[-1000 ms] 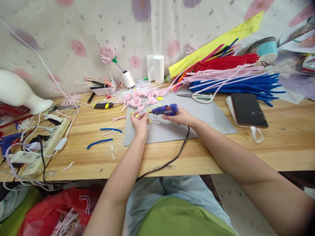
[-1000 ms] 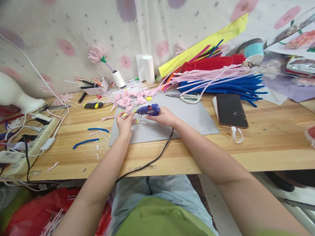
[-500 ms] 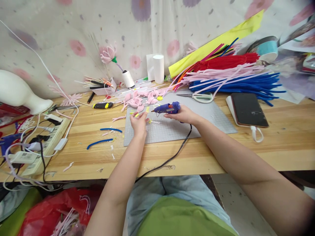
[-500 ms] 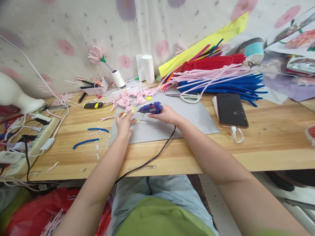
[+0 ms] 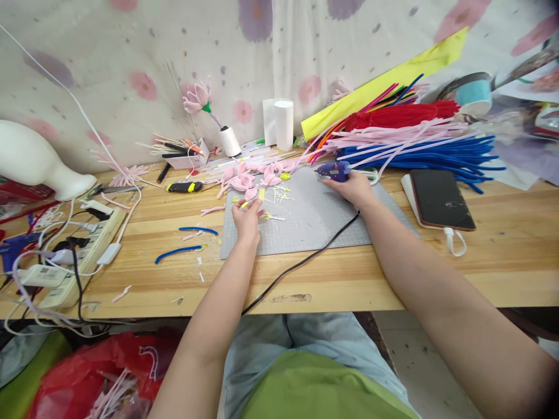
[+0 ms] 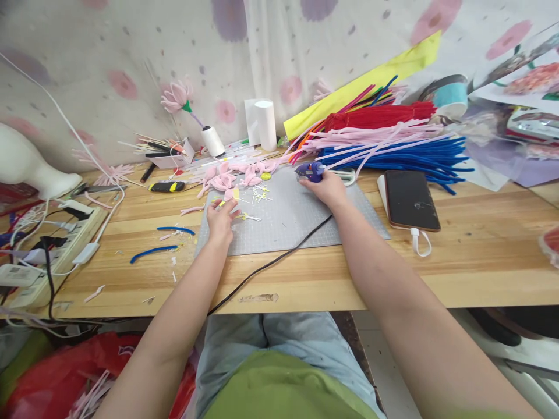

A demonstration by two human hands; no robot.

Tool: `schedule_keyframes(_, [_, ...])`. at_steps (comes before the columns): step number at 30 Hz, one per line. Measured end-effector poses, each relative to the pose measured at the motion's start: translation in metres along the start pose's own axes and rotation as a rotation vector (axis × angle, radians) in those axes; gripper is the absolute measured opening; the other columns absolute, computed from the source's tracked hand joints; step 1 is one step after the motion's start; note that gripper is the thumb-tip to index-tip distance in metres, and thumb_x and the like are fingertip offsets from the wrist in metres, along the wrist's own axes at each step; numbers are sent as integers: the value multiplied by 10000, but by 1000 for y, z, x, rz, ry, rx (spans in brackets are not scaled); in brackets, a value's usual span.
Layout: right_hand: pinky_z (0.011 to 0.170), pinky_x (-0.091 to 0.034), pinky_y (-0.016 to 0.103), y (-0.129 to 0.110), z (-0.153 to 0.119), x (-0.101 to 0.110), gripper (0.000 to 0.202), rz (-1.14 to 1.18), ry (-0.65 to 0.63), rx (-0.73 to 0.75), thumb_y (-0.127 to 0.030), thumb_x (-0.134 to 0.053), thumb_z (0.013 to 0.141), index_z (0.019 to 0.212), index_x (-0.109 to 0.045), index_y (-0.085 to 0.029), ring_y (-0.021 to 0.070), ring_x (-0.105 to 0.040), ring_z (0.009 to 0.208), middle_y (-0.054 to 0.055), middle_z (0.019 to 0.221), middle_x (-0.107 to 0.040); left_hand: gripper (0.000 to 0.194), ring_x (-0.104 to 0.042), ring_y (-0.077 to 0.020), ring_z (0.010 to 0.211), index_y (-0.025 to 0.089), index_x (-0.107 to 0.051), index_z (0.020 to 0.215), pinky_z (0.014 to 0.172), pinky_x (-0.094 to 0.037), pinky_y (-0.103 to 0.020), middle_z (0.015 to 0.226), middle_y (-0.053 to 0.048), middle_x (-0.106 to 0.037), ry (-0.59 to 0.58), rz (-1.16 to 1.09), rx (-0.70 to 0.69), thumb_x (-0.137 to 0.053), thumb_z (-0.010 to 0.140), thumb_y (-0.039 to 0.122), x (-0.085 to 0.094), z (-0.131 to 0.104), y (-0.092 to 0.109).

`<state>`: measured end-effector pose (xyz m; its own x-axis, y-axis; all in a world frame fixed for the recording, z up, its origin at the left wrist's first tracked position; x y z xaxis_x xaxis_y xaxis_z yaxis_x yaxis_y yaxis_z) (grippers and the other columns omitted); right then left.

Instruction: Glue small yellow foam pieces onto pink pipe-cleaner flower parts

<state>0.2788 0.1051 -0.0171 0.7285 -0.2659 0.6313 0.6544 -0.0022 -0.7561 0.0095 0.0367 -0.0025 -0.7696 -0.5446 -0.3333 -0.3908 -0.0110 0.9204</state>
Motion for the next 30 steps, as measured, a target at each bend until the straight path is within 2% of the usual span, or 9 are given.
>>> schedule_keyframes(3, [751,-452,402,-8,-3,10,532,-177,-5,-47,-597,-664,604,892,-648,-150,282,-606,869,136,875,-662,442,-640,-118,700,206,-365,891,592,-511,-226,718,19,-631,-37,42,0,-673,610,58,-1,-2,0])
schedule_keyframes(7, [704,-438,375,-27,-12,46,549,-426,-125,-9,-562,-779,456,804,-609,-172,295,-592,849,122,830,-648,451,-625,-118,692,209,-352,897,590,-503,-232,728,9,-641,-107,99,-27,-673,608,80,-3,-4,-3])
schedule_keyframes(10, [655,-426,356,-47,-25,56,467,-425,-365,-4,-592,-752,499,667,-564,-198,272,-592,769,77,678,-617,476,-624,-124,713,213,-354,903,617,-504,-247,743,9,-640,-169,131,-45,-695,586,115,-5,-7,-7])
schedule_keyframes(12, [647,-435,338,-63,-37,42,418,-221,-488,103,-540,-752,535,702,-557,-210,235,-595,741,51,684,-619,497,-628,-132,735,214,-361,910,642,-505,-258,754,11,-637,-217,140,-41,-714,567,145,-8,-9,-9])
schedule_keyframes(14, [667,-459,323,-77,-48,15,407,116,-521,172,-454,-758,558,808,-538,-220,200,-604,759,39,782,-640,505,-630,-137,747,214,-365,916,656,-503,-264,753,14,-632,-258,139,-28,-720,561,160,-10,-12,-11])
schedule_keyframes(17, [738,-485,325,-86,-59,-30,425,570,-529,115,-342,-755,564,869,-485,-220,169,-618,809,30,859,-650,501,-631,-136,732,211,-368,923,656,-501,-265,728,22,-623,-276,138,-5,-714,566,148,-12,-15,-11])
schedule_keyframes(20, [771,-483,340,-84,-63,-57,438,760,-562,47,-277,-757,553,885,-480,-213,140,-617,756,-3,796,-657,502,-638,-137,714,207,-372,934,658,-504,-273,718,27,-625,-267,129,12,-710,570,133,-12,-16,-11])
schedule_keyframes(24, [752,-481,339,-82,-65,-63,450,852,-550,4,-247,-757,548,897,-474,-215,123,-610,675,-46,709,-648,495,-640,-129,687,205,-375,940,650,-507,-265,716,28,-636,-269,125,21,-704,580,119,-11,-15,-12])
schedule_keyframes(30, [733,-478,321,-84,-67,-63,452,901,-540,-27,-233,-760,529,871,-466,-209,122,-617,655,-53,672,-638,495,-636,-129,669,200,-373,943,636,-508,-263,703,29,-633,-259,121,19,-701,582,114,-12,-15,-11])
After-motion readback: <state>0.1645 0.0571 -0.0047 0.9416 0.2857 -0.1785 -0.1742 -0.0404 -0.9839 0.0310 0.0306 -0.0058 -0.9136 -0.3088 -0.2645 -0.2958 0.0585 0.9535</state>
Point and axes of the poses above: each hand's wrist, its own z-axis towards the middle knuckle, its own x-axis out of the back of the hand, y = z × x, the point moved 2 cm from there along z, towards the middle knuckle
